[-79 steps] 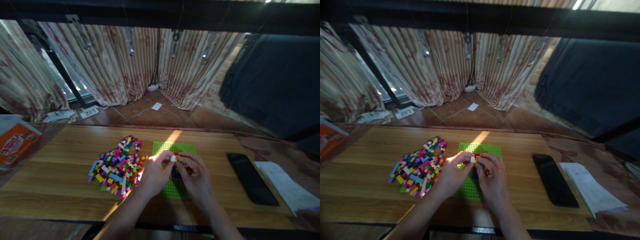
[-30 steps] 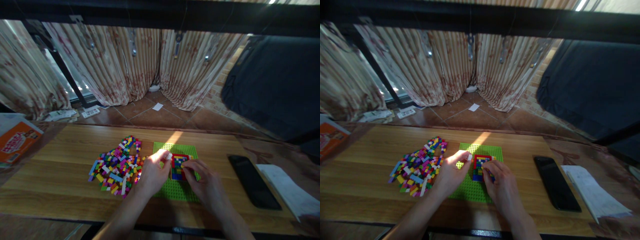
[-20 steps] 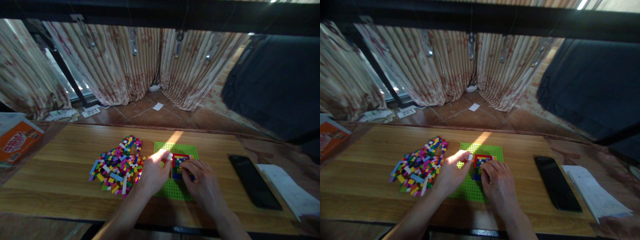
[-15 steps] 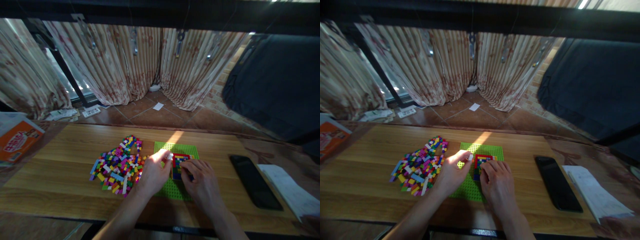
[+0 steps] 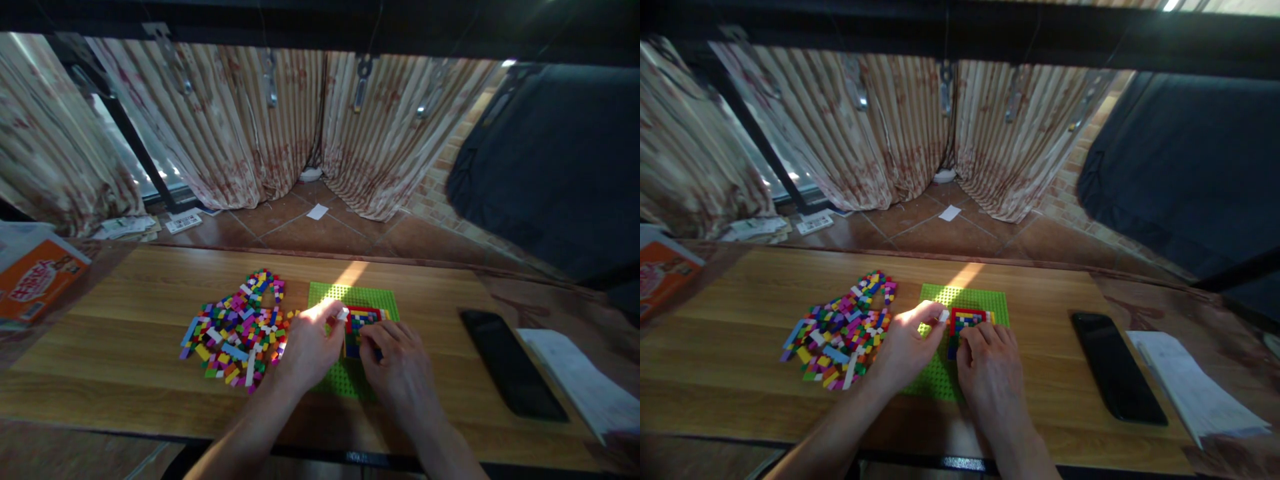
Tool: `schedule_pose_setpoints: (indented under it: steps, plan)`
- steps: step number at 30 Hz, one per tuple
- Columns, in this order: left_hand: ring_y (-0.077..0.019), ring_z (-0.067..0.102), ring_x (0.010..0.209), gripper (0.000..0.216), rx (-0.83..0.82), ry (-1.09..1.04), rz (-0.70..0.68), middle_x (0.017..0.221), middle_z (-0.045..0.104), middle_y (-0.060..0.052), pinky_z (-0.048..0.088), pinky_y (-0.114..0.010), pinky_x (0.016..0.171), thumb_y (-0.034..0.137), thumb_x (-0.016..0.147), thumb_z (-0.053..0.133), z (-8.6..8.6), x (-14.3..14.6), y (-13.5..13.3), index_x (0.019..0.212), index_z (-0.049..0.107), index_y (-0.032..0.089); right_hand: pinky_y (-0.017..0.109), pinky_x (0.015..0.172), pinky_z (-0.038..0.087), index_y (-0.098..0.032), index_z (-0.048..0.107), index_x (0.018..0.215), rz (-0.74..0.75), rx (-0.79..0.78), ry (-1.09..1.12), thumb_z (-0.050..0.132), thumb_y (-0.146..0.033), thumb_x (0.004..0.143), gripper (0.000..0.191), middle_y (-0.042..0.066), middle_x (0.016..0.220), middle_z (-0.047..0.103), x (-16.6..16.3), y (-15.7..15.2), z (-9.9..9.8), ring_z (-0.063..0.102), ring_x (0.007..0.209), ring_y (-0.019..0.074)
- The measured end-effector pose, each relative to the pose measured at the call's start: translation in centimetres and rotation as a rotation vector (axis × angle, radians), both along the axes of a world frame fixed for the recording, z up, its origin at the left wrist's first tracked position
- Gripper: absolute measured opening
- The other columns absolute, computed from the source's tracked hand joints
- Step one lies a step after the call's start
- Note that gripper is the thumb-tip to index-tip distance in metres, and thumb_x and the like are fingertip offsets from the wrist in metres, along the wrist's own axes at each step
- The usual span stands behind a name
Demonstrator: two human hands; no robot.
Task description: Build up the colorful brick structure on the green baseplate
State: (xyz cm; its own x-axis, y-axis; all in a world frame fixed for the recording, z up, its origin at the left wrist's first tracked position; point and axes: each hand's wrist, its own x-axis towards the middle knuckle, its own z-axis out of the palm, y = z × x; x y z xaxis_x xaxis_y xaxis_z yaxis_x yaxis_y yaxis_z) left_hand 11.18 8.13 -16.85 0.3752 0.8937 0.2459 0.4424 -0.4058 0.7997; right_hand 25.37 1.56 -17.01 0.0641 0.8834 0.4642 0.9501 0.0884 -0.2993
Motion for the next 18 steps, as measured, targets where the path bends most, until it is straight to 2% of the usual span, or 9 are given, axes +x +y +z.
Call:
schedule_pose_setpoints:
  steps: [6, 12, 18]
  plan:
    - [-0.0131, 0.062, 0.071, 0.012, -0.004, 0.039, -0.012, 0.076, 0.067, 0.002, 0.047, -0.022, 0.068, 0.016, 0.085, 0.054, -0.3, 0.2, -0.1, 0.089, 0.063, 0.022, 0.035, 0.08, 0.043, -0.019, 0.068, 0.082, 0.015, -0.045, 0.029, 0.054, -0.013, 0.085, 0.015, 0.005, 0.083, 0.066, 0.4, 0.0, 0.1, 0.058, 0.083, 0.021]
    - [-0.0135, 0.062, 0.071, 0.012, -0.005, 0.043, -0.014, 0.076, 0.067, 0.002, 0.047, -0.023, 0.069, 0.016, 0.085, 0.054, 0.0, 0.1, -0.1, 0.089, 0.064, 0.022, 0.037, 0.079, 0.046, -0.02, 0.069, 0.089, 0.015, -0.023, 0.023, 0.055, -0.019, 0.088, 0.014, 0.007, 0.093, 0.067, 1.1, -0.2, -0.2, 0.059, 0.087, 0.022]
    - [-0.0138, 0.062, 0.072, 0.012, -0.007, 0.054, -0.011, 0.077, 0.067, 0.001, 0.047, -0.024, 0.069, 0.016, 0.086, 0.054, -0.1, 0.1, -0.1, 0.089, 0.064, 0.021, 0.037, 0.079, 0.046, -0.021, 0.067, 0.088, 0.037, -0.028, 0.033, 0.054, -0.022, 0.09, 0.013, 0.006, 0.092, 0.067, 1.3, -0.2, -0.3, 0.06, 0.087, 0.0218]
